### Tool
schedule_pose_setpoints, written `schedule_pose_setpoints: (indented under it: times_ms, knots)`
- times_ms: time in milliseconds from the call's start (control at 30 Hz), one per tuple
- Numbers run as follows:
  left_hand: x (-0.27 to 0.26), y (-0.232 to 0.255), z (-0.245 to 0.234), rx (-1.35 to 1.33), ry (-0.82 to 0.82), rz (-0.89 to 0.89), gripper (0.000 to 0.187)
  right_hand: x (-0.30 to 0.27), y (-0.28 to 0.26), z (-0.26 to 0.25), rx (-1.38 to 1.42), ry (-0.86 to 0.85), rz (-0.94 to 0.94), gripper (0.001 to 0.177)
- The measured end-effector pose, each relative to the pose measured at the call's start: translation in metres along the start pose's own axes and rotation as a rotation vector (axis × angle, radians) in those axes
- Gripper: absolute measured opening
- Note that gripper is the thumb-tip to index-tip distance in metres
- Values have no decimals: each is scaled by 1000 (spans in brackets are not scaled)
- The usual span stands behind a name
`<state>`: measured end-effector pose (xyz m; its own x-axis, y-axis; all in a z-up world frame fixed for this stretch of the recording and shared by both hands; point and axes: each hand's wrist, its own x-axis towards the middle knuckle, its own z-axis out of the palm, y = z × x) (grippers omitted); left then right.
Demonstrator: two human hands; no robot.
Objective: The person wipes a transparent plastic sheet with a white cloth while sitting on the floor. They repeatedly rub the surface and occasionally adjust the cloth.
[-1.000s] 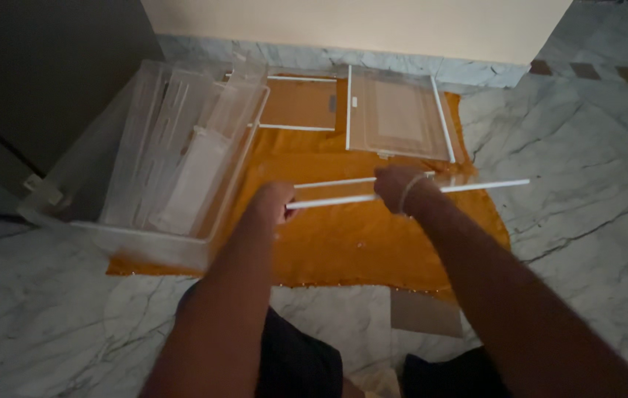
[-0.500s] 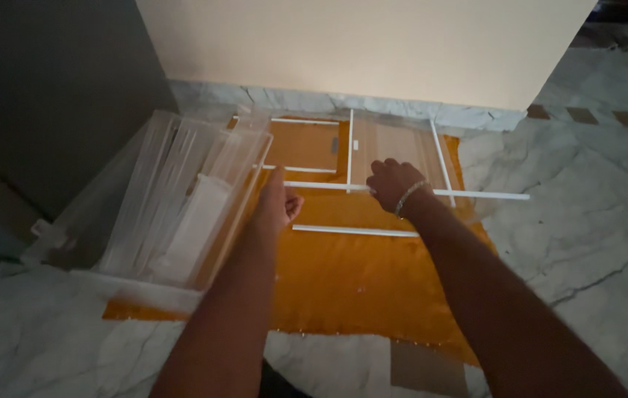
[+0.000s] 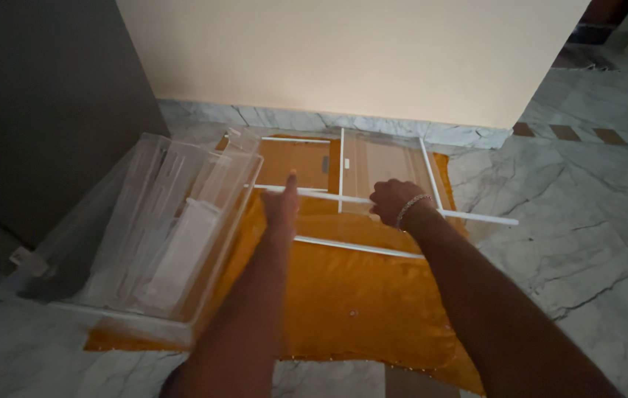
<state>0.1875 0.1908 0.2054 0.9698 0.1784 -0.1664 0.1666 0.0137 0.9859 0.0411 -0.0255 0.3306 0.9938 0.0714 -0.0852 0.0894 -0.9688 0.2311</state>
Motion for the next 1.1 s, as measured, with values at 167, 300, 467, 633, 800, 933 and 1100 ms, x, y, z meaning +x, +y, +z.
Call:
schedule_pose_setpoints:
  times_ms: [167, 300, 467, 633, 800, 933, 1100]
  knots:
    - [-23, -6, 39, -167, -111, 305, 76, 0, 3, -8, 56, 87, 41, 32]
    - [-83, 5, 70, 104, -377, 159, 93, 3, 9, -22, 75, 73, 127, 37]
    - [-152, 29, 93, 182, -725, 238, 121, 8, 12, -42, 205, 19, 266, 44]
    - [-158, 43, 104, 96, -934, 366, 127, 10, 21, -45, 265, 11, 337, 54]
    - [-166, 64, 81, 332, -950, 314, 142, 26, 31, -28, 371, 48, 416, 45]
    - [-191, 93, 68, 650, -1091, 32, 110, 37, 42, -9, 411, 73, 427, 33]
    - [-198, 109, 71, 878, -1047, 24, 68, 38, 53, 7, 496, 226, 507, 36]
